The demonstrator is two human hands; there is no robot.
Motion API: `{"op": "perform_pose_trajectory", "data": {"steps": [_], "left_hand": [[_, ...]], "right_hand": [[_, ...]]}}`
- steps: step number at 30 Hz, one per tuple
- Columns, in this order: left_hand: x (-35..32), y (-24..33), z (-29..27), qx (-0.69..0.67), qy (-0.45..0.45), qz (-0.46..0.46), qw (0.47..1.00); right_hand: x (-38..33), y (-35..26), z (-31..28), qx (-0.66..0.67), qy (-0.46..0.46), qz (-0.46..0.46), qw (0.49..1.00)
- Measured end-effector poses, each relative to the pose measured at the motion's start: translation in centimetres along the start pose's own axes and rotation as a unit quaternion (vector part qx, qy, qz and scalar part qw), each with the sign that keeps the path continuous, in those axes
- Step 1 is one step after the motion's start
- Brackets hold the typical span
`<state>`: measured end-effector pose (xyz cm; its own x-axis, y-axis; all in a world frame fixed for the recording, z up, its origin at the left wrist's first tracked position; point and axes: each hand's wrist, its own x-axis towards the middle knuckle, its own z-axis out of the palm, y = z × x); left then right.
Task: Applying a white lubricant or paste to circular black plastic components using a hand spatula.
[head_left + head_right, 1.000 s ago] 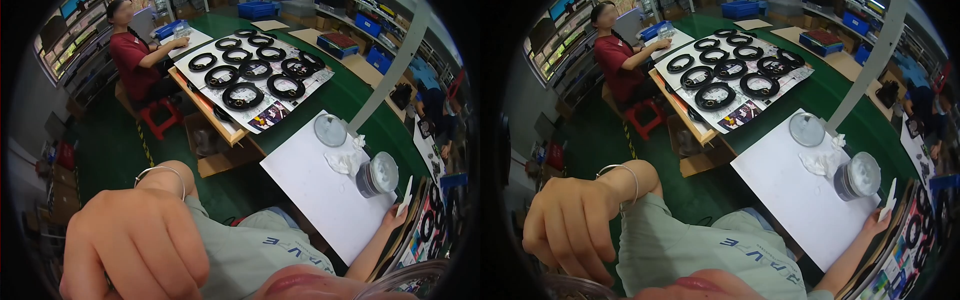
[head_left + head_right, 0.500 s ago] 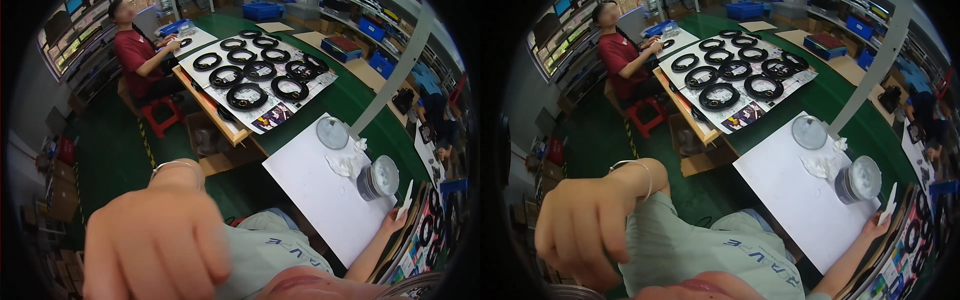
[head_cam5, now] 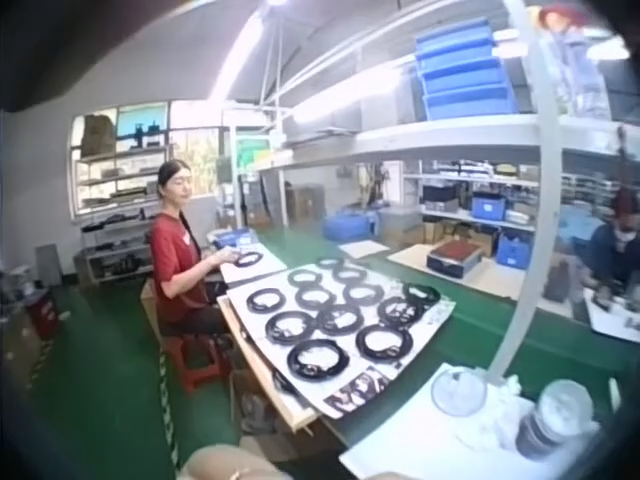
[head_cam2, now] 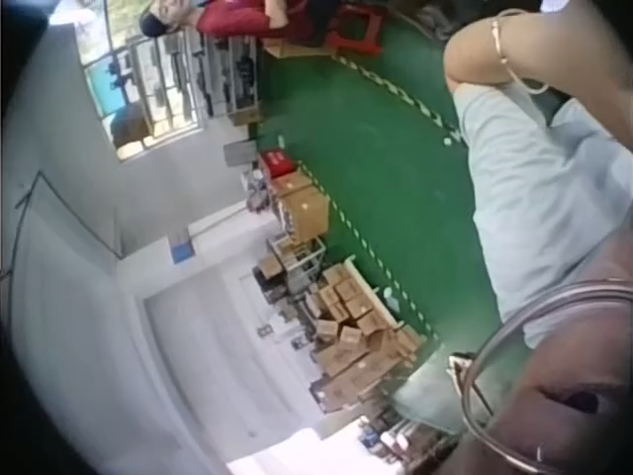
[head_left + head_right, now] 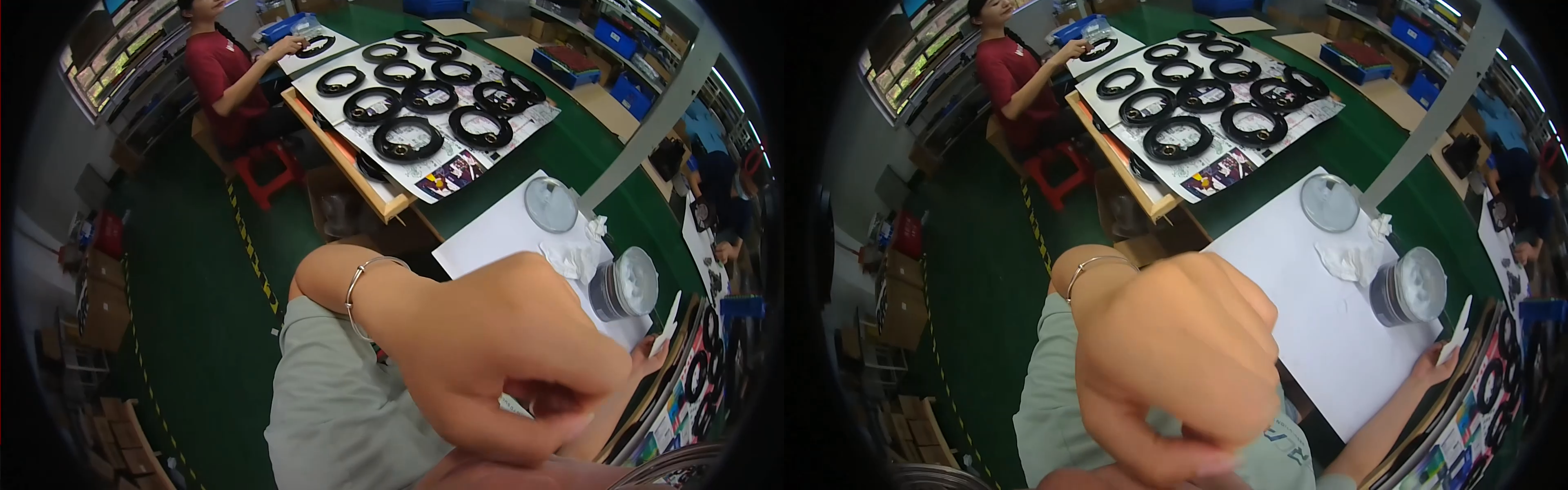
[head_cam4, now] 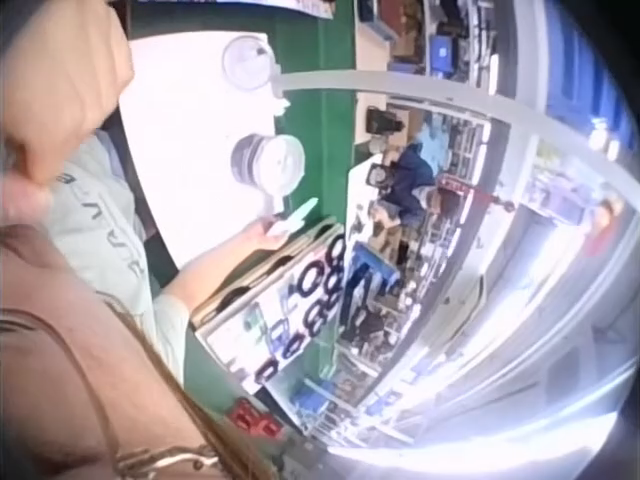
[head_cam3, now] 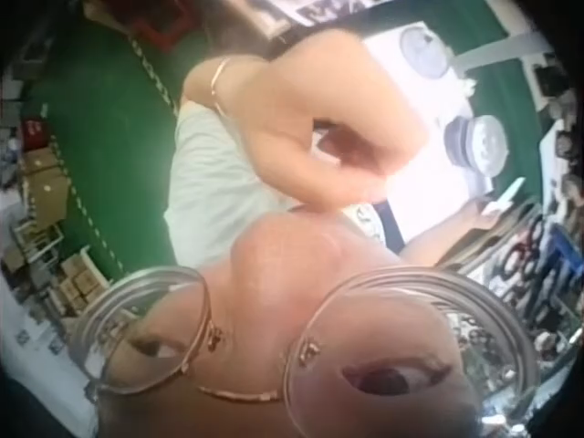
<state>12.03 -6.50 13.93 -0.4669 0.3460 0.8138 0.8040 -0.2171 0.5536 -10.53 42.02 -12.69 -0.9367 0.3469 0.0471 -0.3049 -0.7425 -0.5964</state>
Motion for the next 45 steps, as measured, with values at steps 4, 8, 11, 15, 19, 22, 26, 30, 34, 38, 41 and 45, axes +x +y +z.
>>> {"op": "perform_pose_trajectory", "data": {"steps": [4, 8, 11, 15, 19, 22, 26, 30, 34, 38, 41, 45], "left_hand": [[1.1, -0.1, -0.7, -0.018, -0.047, 0.003, 0.999], [1.8, -0.8, -1.8, -0.023, -0.136, -0.015, 0.99], [1.5, -2.1, -1.4, -0.032, -0.111, 0.001, 0.993], [0.2, -2.9, -0.6, -0.035, -0.042, -0.045, 0.997], [-1.5, -4.1, -1.9, 0.068, 0.02, -0.147, 0.987], [-3.4, -8.0, -6.3, 0.374, 0.07, -0.317, 0.869], [-8.1, -10.3, -16.9, 0.706, 0.033, -0.472, 0.527], [-13.6, -12.0, -25.6, 0.678, 0.032, -0.573, 0.459], [-14.1, -14.2, -27.9, 0.539, 0.003, -0.625, 0.565], [-16.7, -14.5, -29.2, 0.427, 0.187, -0.632, 0.619], [-16.8, -14.1, -30.1, 0.283, 0.191, -0.716, 0.608], [-16.6, -13.2, -28.0, 0.144, 0.306, -0.685, 0.646]], "right_hand": [[-0.3, -0.1, 0.4, 0.005, 0.007, 0.002, 1.0], [-0.2, 0.0, 0.6, 0.012, -0.011, 0.009, 1.0], [-1.0, 0.3, 1.8, 0.012, -0.012, 0.011, 1.0], [-1.4, 0.3, 2.8, 0.013, -0.017, 0.012, 1.0], [-1.8, 0.5, 3.4, 0.017, -0.002, 0.009, 1.0], [-1.4, 0.2, 1.7, 0.023, -0.009, -0.003, 1.0], [-1.4, 0.4, 2.3, 0.019, -0.009, 0.013, 1.0], [-2.1, 0.4, 2.7, 0.027, -0.009, 0.014, 1.0], [-1.2, 0.4, 0.8, 0.028, 0.006, -0.029, 0.999], [-0.7, 0.3, 3.4, 0.09, 0.029, 0.012, 0.995], [-1.5, -1.9, 7.4, 0.034, -0.001, 0.06, 0.998], [-1.9, -4.4, 14.4, -0.284, 0.079, -0.003, 0.955]]}}
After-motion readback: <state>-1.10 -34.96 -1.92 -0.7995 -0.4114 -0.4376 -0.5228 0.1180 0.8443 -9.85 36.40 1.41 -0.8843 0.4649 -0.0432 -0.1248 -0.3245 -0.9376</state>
